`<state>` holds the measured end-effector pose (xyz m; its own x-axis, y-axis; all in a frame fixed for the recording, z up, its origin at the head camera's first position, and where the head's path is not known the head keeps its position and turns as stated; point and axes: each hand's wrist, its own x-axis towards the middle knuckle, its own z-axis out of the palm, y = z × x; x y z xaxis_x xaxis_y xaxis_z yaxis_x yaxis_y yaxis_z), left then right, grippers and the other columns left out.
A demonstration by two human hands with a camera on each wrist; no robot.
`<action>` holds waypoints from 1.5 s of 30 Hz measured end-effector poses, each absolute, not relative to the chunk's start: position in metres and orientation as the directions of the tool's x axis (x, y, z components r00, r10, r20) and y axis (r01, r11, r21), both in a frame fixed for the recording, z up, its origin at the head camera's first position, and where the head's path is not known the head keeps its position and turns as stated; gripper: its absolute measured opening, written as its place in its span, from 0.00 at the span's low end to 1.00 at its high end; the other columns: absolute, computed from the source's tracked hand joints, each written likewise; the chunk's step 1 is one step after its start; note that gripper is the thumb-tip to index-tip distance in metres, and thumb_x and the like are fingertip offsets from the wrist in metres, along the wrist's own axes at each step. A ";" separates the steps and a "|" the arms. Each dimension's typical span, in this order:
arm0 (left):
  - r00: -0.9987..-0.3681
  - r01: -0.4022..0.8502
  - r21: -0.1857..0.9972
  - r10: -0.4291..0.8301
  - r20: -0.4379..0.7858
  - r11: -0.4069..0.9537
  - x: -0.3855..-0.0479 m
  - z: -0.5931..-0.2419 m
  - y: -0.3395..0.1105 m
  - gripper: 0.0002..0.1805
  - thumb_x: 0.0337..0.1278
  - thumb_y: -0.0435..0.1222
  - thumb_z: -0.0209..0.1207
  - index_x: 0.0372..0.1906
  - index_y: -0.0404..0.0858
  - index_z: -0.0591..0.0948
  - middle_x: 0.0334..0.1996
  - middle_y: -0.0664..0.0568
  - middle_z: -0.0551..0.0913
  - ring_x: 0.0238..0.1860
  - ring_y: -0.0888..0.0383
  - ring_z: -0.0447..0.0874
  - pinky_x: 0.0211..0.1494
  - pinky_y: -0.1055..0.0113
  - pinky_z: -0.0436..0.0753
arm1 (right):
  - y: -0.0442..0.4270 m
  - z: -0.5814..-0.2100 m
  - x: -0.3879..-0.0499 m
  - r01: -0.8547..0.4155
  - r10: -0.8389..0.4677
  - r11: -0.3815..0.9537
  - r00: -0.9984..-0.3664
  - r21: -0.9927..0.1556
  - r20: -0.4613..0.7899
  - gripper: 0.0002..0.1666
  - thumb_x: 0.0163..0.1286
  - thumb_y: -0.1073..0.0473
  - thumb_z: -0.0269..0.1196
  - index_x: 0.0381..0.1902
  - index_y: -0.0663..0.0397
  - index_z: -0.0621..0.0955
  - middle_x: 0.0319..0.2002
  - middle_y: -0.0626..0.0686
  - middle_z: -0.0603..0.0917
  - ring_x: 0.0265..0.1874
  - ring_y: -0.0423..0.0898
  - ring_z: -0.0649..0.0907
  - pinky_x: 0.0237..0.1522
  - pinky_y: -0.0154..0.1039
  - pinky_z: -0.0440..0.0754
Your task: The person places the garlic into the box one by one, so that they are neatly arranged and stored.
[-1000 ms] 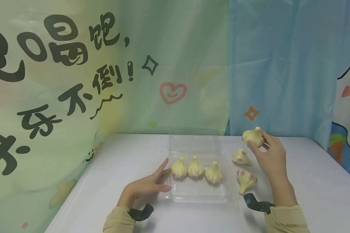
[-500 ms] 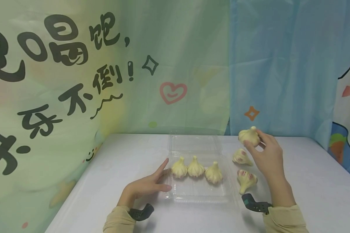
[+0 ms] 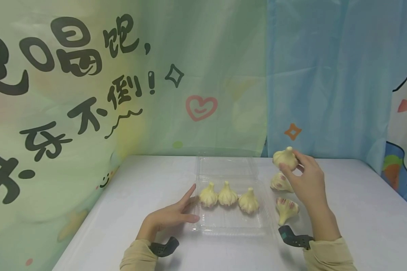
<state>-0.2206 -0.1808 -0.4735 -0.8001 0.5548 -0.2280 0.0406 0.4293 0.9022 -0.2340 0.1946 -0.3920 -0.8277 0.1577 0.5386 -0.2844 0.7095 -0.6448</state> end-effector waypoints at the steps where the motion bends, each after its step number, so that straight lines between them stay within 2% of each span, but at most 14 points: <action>1: -0.800 0.041 0.902 0.554 -0.228 0.430 -0.221 -0.474 -0.181 0.56 0.54 0.52 0.63 0.73 0.67 0.31 0.76 0.40 0.46 0.76 0.43 0.41 0.74 0.43 0.49 | 0.194 -0.392 -0.234 -0.286 0.156 0.710 -0.828 -0.644 0.539 0.37 0.64 0.52 0.64 0.65 0.66 0.68 0.57 0.66 0.73 0.56 0.63 0.74 0.53 0.56 0.76; 19: -0.798 0.044 0.907 0.561 -0.221 0.419 -0.220 -0.474 -0.181 0.56 0.55 0.51 0.63 0.73 0.65 0.31 0.76 0.39 0.45 0.76 0.43 0.41 0.74 0.43 0.49 | 0.191 -0.391 -0.233 -0.286 0.122 0.715 -0.848 -0.638 0.517 0.39 0.66 0.47 0.62 0.66 0.66 0.67 0.58 0.67 0.72 0.56 0.64 0.75 0.54 0.55 0.76; 45: -0.791 0.041 0.912 0.571 -0.219 0.407 -0.222 -0.474 -0.181 0.57 0.55 0.51 0.63 0.73 0.64 0.31 0.76 0.40 0.45 0.76 0.42 0.41 0.74 0.44 0.50 | 0.192 -0.396 -0.237 -0.299 0.107 0.721 -0.843 -0.625 0.527 0.38 0.66 0.48 0.62 0.66 0.66 0.68 0.57 0.67 0.73 0.56 0.64 0.74 0.54 0.57 0.76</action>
<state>-0.2216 -0.1811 -0.4739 -0.7913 0.5709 -0.2190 0.0415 0.4075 0.9123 -0.2366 0.1919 -0.3964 -0.8428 0.1071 0.5274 -0.2995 0.7209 -0.6249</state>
